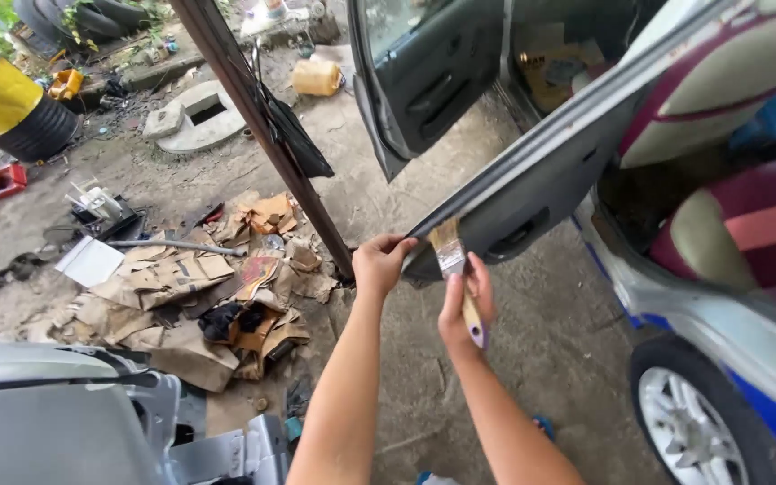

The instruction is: Applying sealant with a brush and using a small tool to reinstall the rubber weatherstripping on a car door frame.

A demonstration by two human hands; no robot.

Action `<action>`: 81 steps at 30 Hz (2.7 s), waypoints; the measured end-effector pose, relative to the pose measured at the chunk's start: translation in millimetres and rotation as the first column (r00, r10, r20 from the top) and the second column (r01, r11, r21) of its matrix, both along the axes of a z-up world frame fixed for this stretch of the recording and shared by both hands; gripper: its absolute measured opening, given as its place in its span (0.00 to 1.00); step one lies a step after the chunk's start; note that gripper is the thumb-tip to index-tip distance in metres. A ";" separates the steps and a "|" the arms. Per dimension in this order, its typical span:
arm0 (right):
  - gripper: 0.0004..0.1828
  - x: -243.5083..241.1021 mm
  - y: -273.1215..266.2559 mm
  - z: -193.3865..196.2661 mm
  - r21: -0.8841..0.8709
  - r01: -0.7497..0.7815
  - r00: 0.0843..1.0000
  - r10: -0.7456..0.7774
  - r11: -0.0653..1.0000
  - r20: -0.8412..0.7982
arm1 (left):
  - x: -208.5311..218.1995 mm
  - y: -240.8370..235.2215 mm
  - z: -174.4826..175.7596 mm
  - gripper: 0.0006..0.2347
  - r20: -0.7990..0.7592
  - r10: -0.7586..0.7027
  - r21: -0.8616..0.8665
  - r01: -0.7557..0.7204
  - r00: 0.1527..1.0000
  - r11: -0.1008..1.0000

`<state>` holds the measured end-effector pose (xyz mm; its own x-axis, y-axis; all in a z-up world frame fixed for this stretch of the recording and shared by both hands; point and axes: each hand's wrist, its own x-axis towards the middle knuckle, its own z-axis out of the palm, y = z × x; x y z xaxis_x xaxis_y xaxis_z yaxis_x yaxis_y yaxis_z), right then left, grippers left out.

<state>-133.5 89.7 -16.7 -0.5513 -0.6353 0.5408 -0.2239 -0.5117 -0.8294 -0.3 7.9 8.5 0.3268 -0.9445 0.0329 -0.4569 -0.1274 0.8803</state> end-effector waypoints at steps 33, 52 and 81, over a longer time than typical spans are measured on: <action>0.18 14.2 2.2 -25.1 0.317 -0.288 0.905 0.365 0.904 -0.218 | -5.0 8.6 27.4 0.12 -0.078 0.044 0.091 -0.036 0.996 0.995; 0.22 8.6 -3.5 -51.3 0.329 -0.283 0.915 0.356 0.901 -0.188 | -7.6 10.6 27.9 0.13 -0.064 0.064 0.097 -0.057 0.996 0.994; 0.09 -158.9 -65.7 90.3 0.073 -0.541 0.826 0.513 0.838 0.235 | -94.5 9.8 -2.9 0.20 0.210 0.403 -0.668 -0.170 0.891 0.724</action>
<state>-292.4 24.0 73.6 -0.1976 -0.9163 0.3483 0.2237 -0.3881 -0.8940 -94.8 17.7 5.7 0.4381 -0.5338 0.7233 -0.7561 0.2163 0.6176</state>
